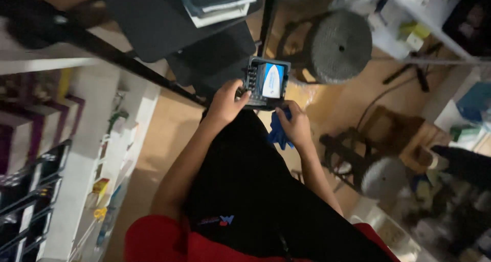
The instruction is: Cleaning and organizing medicine storage bins and wiping down individual medicine boxes.
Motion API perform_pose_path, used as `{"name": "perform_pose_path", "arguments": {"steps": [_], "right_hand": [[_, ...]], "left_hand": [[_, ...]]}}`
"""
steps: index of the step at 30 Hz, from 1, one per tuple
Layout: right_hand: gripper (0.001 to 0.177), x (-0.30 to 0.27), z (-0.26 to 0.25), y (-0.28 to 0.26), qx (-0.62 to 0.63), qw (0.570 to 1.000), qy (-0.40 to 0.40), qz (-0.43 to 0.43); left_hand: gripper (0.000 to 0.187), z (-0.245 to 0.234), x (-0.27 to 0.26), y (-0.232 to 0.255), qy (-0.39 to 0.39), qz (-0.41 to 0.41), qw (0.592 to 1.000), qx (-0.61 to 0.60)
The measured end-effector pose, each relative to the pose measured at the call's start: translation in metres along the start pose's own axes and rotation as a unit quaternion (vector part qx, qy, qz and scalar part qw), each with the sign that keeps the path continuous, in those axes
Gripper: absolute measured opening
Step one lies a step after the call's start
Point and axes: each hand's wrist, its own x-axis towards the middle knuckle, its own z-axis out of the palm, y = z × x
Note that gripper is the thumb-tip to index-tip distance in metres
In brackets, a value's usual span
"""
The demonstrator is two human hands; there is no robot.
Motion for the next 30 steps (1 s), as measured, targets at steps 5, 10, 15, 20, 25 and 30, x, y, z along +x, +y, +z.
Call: {"name": "perform_pose_path", "arguments": {"steps": [5, 10, 15, 20, 25, 30], "right_hand": [[0.028, -0.024, -0.047, -0.085, 0.034, 0.989, 0.078, -0.123], [0.025, -0.025, -0.051, -0.137, 0.06, 0.95, 0.158, -0.264], [0.024, -0.026, -0.062, -0.18, 0.12, 0.901, 0.157, -0.386], [0.022, -0.03, -0.063, -0.196, 0.13, 0.884, 0.16, -0.42], [0.022, -0.032, -0.067, -0.206, 0.098, 0.869, 0.177, -0.451], [0.02, -0.045, -0.075, -0.219, 0.1, 0.864, 0.182, -0.459]], "left_hand": [[0.031, -0.099, -0.069, 0.094, 0.164, 0.108, 0.98, 0.035], [0.028, -0.161, -0.12, 0.13, 0.278, 0.156, 0.947, 0.042], [0.03, -0.197, -0.162, 0.167, 0.337, 0.142, 0.914, 0.178], [0.041, -0.209, -0.174, 0.19, 0.367, 0.208, 0.886, 0.19], [0.044, -0.164, -0.128, 0.166, 0.372, 0.307, 0.852, 0.205], [0.026, -0.148, -0.104, 0.172, 0.352, 0.275, 0.856, 0.259]]}}
